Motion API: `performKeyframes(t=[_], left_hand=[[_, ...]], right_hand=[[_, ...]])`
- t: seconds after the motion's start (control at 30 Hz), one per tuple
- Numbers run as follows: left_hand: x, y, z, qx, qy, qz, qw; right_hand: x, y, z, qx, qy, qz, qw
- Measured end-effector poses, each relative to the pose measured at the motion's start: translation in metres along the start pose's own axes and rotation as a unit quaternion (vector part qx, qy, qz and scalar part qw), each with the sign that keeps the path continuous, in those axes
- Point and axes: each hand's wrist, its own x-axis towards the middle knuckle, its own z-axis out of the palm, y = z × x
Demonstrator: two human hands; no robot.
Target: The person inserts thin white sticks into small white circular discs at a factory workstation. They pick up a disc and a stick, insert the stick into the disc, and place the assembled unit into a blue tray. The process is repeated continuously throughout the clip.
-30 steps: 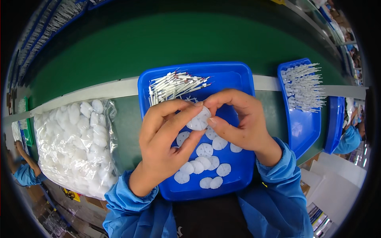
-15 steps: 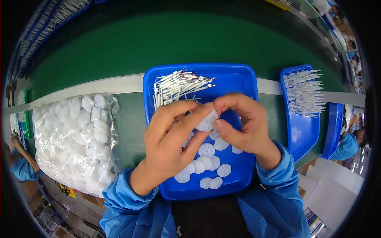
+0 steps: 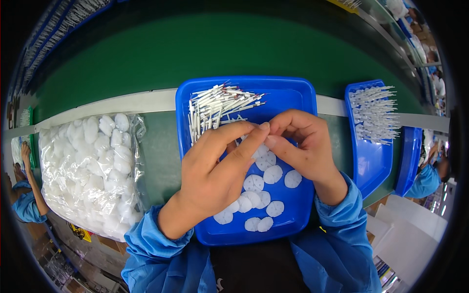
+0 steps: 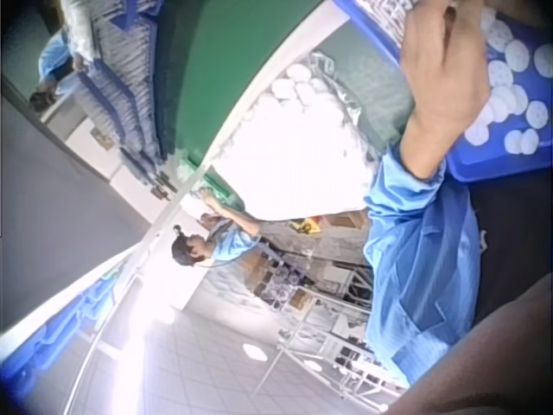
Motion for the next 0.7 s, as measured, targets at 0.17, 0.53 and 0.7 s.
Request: performKeyframes(t=[0.17, 0.53, 0.7], left_hand=[[0.0, -0.002, -0.003, 0.002, 0.0, -0.003, 1.0], [0.001, -0.009, -0.035, -0.175, 0.087, -0.18, 0.964], [0.0, -0.011, -0.029, -0.244, 0.088, -0.216, 0.941]], right_hand=[[-0.003, -0.003, 0.006, 0.028, 0.005, -0.026, 0.999], [0.026, -0.006, 0.027, -0.638, -0.086, -0.358, 0.677], [0.023, -0.023, 0.003, -0.541, -0.017, -0.261, 0.799]])
